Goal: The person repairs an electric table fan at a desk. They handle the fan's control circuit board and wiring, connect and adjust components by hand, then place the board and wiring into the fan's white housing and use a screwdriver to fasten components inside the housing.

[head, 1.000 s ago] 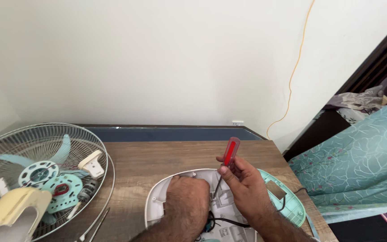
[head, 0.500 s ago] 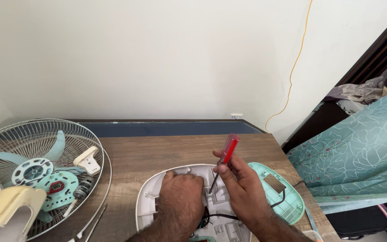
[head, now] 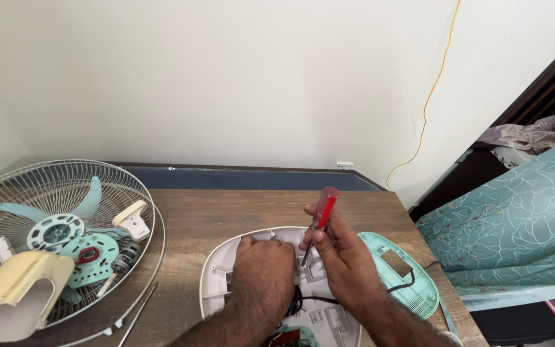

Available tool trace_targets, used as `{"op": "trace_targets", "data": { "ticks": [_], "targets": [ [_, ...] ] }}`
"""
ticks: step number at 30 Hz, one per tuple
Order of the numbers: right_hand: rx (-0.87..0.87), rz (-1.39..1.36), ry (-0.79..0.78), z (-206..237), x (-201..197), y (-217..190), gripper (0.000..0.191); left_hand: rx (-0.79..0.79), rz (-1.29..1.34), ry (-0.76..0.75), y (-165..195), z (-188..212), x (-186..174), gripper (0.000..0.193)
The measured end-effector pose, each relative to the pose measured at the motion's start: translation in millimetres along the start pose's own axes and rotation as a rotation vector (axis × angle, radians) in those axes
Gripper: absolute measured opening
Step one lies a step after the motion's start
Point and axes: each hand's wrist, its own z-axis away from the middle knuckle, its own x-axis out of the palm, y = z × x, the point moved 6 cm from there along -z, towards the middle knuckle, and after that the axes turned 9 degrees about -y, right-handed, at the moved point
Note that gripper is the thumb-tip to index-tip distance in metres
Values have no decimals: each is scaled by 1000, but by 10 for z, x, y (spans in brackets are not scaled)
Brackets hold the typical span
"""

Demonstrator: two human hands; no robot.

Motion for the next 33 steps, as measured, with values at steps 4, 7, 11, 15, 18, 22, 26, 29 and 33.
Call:
{"op": "trace_targets", "data": {
  "ticks": [4, 7, 11, 15, 18, 22, 26, 29, 33],
  "targets": [
    [34, -57, 2, -45, -27, 74, 37, -10, -42, -39, -17, -13, 2, 14],
    [46, -82, 4, -84, -58, 92, 36, -23, -36, -33, -26, -23, -10, 12],
    [70, -54, 6, -108, -66, 82, 37, -16, 5, 25, -42, -25, -7, 11],
    [72, -72, -23, -91, -7, 36, 38, -23, 60, 79, -77, 11, -13, 13],
    [51, -41, -44, -105, 21, -31, 38, -21, 54, 99, -71, 28, -52, 12],
    [93, 38, -94, -157, 29, -68, 36, -66, -9, -34, -87, -36, -58, 15],
    [135, 56, -105, -176, 27, -31, 34, -77, -16, -19, -109, -70, -93, 14],
    [142, 24, -90, -182, 23, 27, 35, -70, -11, -45, -117, -75, -68, 14],
    [132, 12, -36, -179, -7, 110, 35, -57, -15, -70, -119, -73, -52, 15]
  ]
}}
